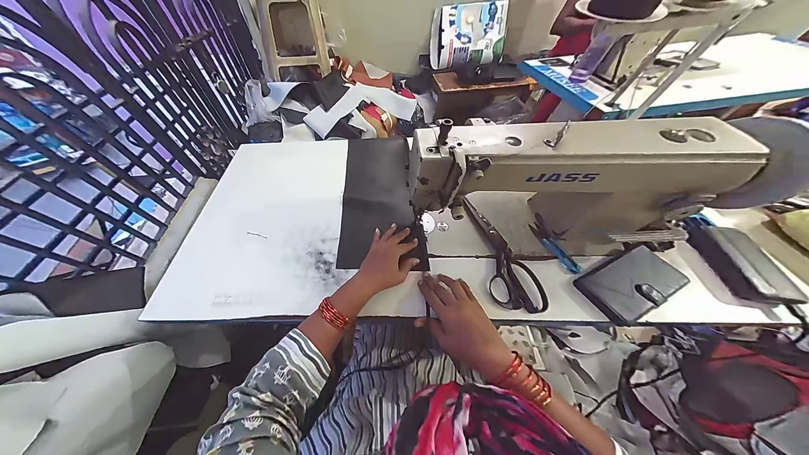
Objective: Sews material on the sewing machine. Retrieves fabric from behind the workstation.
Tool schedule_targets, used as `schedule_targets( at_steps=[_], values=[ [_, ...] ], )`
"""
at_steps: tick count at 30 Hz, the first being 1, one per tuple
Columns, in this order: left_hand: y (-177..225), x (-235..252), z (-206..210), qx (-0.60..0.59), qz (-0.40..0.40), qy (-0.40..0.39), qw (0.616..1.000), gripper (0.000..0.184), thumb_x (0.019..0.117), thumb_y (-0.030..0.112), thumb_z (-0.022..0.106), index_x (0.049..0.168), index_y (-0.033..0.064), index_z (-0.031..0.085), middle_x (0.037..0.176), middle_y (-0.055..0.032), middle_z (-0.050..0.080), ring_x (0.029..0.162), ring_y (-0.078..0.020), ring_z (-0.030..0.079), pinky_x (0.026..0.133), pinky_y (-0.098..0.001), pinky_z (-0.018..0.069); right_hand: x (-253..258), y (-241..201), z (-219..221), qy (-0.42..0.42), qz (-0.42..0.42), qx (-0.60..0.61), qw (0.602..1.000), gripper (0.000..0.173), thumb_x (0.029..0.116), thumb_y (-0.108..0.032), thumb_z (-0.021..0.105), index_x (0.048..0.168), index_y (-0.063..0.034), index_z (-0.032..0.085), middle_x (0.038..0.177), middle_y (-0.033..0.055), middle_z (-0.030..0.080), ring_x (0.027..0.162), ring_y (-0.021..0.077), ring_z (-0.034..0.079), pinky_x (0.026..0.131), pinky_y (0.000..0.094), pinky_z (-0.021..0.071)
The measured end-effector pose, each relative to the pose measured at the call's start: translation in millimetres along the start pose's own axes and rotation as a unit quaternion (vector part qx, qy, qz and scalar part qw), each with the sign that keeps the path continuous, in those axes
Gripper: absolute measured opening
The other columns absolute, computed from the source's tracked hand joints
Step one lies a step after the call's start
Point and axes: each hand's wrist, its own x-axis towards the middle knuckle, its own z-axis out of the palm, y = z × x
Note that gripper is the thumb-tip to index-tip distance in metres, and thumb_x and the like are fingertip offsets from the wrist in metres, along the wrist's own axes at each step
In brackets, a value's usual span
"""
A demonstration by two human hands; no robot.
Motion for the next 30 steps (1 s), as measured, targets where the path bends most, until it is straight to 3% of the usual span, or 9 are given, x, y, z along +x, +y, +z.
schedule_targets(
  at_steps=[4,13,23,30],
  values=[
    [-4.2,12.4,-5.8,0.011,-0.021,-0.026,0.999,0.046,0.1056,0.032,0.053,0.148,0.0145,0.057,0.163,-0.0121,0.04,0.156,-0.0389,0.021,0.122,-0.0672,0.0068,-0.5,-0.6,0.1,0.003,0.003,-0.002,1.0,0.056,0.0923,-0.04,0.065,0.134,-0.0028,0.066,0.142,0.0152,0.062,0.131,0.0461,0.057,0.101,0.0698,0.0439],
    [-9.6,34.9,-10.3,0.055,-0.061,-0.023,0.996,0.045,0.1073,0.034,0.05,0.15,0.0202,0.054,0.165,-0.0078,0.036,0.158,-0.0343,0.017,0.122,-0.068,0.0065,2.5,-1.6,-0.8,-0.005,0.008,-0.005,1.0,0.055,0.0907,-0.035,0.068,0.134,-0.0014,0.066,0.142,0.0165,0.062,0.131,0.0468,0.056,0.101,0.0707,0.0432],
    [-6.8,55.3,-16.6,0.064,-0.097,0.025,0.993,0.042,0.1021,0.033,0.06,0.143,0.0207,0.061,0.158,-0.0126,0.045,0.152,-0.0401,0.029,0.117,-0.0716,0.0172,6.5,-1.0,2.1,0.014,0.009,-0.01,1.0,0.054,0.0923,-0.039,0.065,0.131,-0.0011,0.068,0.14,0.0168,0.063,0.128,0.047,0.059,0.099,0.0704,0.0451],
    [-12.7,70.1,-20.7,0.065,-0.106,0.034,0.992,0.039,0.1029,0.033,0.059,0.139,0.0178,0.064,0.157,-0.0121,0.046,0.151,-0.0395,0.03,0.116,-0.0722,0.0183,6.6,2.7,8.0,0.036,0.008,-0.011,0.999,0.054,0.0928,-0.04,0.061,0.129,-0.0016,0.069,0.14,0.0164,0.064,0.126,0.0472,0.06,0.099,0.0702,0.0452]
  ],
)
